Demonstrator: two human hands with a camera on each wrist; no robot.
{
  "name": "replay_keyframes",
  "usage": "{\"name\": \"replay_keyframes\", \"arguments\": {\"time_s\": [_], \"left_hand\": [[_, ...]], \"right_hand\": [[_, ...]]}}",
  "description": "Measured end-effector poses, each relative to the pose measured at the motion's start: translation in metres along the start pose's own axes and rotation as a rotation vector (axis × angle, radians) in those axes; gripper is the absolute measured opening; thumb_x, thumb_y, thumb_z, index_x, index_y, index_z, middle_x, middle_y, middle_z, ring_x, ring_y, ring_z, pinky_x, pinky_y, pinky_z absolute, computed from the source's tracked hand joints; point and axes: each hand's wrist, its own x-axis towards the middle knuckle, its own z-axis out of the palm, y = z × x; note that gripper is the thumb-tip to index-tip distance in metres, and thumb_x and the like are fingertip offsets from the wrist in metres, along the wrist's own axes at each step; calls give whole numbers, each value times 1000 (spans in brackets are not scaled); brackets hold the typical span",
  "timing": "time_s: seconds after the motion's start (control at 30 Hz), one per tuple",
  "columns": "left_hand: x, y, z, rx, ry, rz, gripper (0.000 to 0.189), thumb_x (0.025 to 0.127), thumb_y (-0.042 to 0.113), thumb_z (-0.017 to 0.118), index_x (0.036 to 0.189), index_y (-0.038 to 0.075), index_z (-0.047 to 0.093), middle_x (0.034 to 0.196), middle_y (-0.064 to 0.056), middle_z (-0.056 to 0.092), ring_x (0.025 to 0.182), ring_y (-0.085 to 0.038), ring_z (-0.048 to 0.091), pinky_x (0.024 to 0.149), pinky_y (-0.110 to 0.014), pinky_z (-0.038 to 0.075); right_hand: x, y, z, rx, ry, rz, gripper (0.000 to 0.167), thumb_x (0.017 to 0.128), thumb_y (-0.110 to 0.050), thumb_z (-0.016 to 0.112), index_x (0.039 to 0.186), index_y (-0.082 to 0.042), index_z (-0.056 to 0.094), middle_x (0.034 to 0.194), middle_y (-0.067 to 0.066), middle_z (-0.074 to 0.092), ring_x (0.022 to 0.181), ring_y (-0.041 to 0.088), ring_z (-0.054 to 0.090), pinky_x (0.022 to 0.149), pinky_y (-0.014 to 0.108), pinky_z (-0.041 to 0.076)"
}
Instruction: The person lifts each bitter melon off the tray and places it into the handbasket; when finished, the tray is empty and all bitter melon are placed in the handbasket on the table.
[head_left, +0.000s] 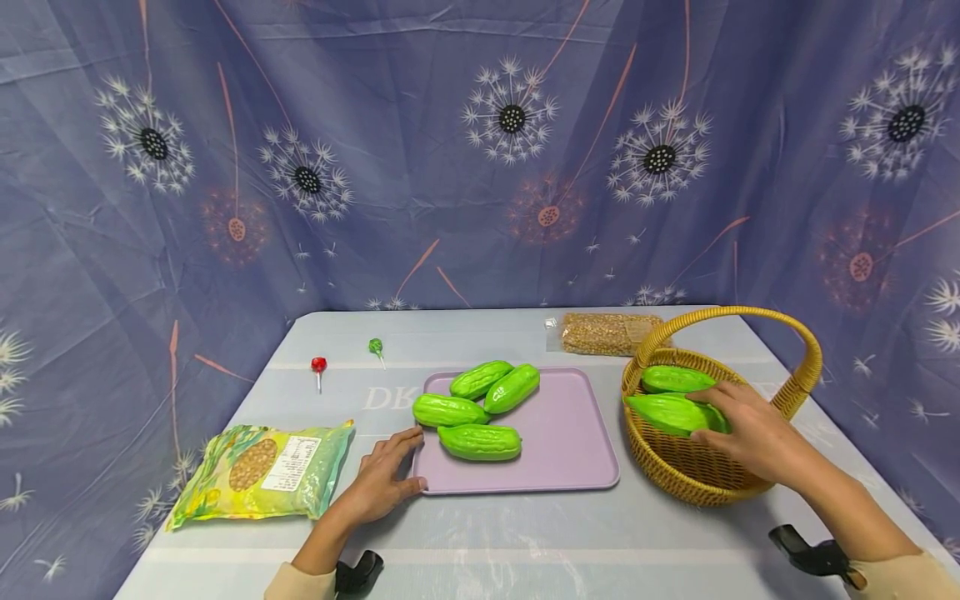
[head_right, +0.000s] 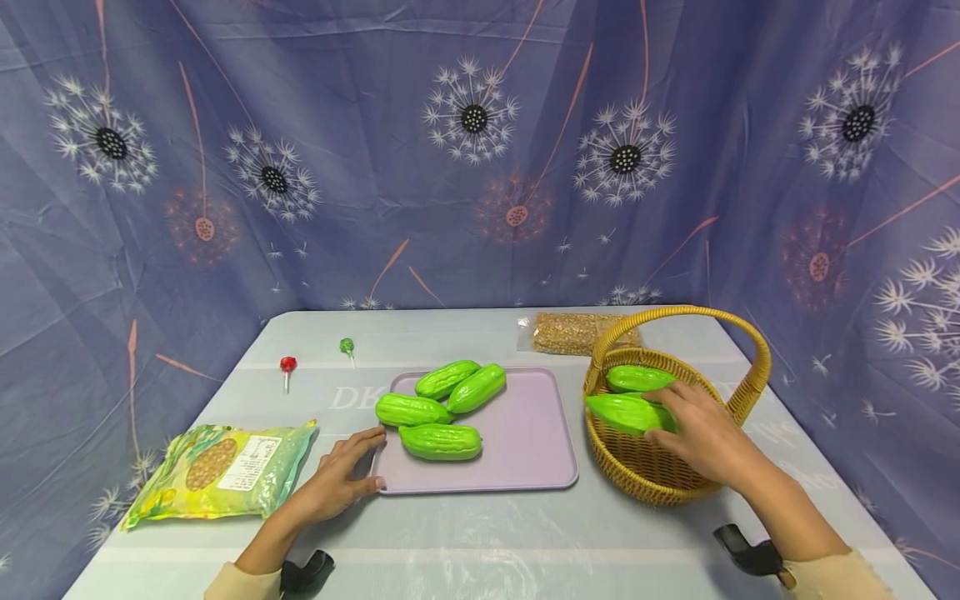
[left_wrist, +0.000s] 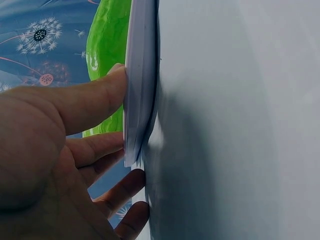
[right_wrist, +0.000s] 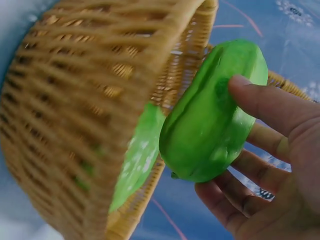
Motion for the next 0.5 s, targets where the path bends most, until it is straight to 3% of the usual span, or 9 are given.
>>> {"name": "replay_keyframes", "arguments": {"time_s": [0.3,0.5], "left_hand": [[0,0,0,0,-2,-5,60,79,22,73,133,6,52,145,-4,45,123,-29,42,86,-39,28],[1,1,0,7,-2,5,60,80,20,72,134,5,51,144,-6,45,125,-30,42,86,-39,28]], "right_hand": [[0,20,7,-13,-44,27,53,74,-27,78,117,-2,61,116,25,59,103,47,54,82,60,42],[-2,30,14,-21,-36,12,50,72,-25,78,113,-2,63,104,18,63,94,41,57,76,54,44]]}}
